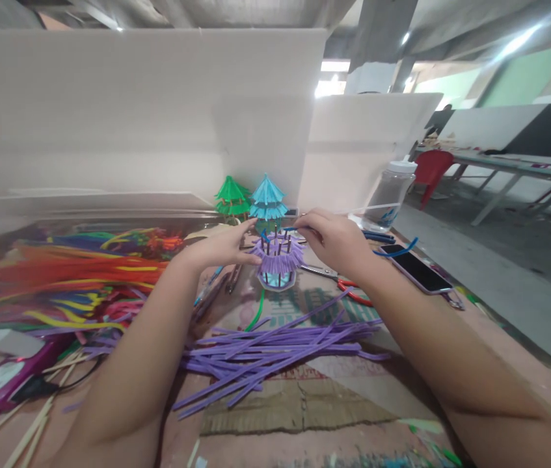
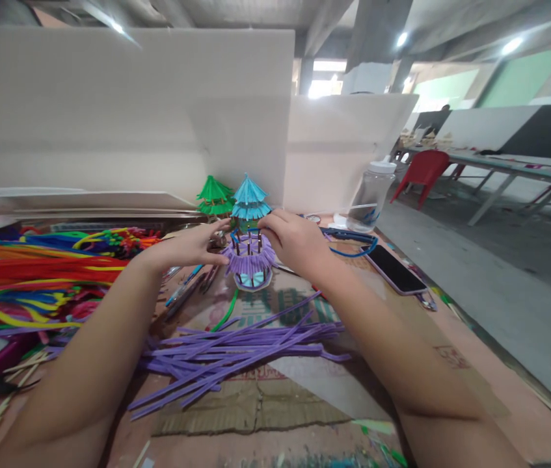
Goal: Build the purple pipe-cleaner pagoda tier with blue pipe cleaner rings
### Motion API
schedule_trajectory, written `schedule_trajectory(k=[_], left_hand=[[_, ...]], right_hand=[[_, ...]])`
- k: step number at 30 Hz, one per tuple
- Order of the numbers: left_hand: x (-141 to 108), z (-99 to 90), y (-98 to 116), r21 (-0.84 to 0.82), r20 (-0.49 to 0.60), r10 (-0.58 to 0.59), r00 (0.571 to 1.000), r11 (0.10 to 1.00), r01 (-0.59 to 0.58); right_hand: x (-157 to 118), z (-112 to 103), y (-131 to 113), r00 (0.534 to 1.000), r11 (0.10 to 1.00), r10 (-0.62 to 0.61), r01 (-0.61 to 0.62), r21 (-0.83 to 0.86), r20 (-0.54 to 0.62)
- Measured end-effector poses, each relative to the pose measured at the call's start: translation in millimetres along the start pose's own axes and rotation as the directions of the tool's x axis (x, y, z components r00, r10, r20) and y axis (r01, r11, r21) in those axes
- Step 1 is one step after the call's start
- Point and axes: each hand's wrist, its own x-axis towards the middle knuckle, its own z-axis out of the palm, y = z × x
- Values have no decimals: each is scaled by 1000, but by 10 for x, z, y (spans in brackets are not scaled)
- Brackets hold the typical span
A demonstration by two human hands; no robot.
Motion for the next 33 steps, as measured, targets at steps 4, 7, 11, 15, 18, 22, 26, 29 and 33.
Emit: schedule_trajectory(k=[4, 7, 11, 15, 18, 22, 26, 29, 33], left_hand=[[149, 196, -136, -215, 112, -39, 993, 975, 63], [172, 246, -106, -189, 122, -29, 992, 981, 51], [102, 209, 25, -73, 141, -47, 989, 996, 57], [57, 187, 109, -11, 131, -62, 989, 998, 64], [61, 181, 94, -57, 112, -41, 993, 997, 48], [61, 143, 74, -173, 88, 47, 995, 984, -31], [54, 126, 106, -208, 16, 110, 994, 972, -104], [58, 153, 131, -222, -2, 114, 994, 969, -111], [62, 184, 159, -211, -19, 110, 994, 971, -112]], right_hand=[[-4, -57, 35, 1000, 1000, 15, -15, -12, 21], [-4, -109, 64, 1000, 1000, 2, -2, -10, 24], [1, -147, 100, 1000, 1000, -17, 17, -3, 11], [0, -147, 117, 1000, 1000, -1, 1, -10, 30], [-7, -133, 118, 999, 1000, -11, 12, -24, 48], [-16, -108, 123, 998, 999, -1, 3, -32, 56], [-14, -98, 123, 997, 1000, 12, -12, -5, 72], [-7, -109, 114, 996, 1000, 16, -17, 9, 83], [-1, -118, 113, 995, 1000, 20, -22, 16, 96]])
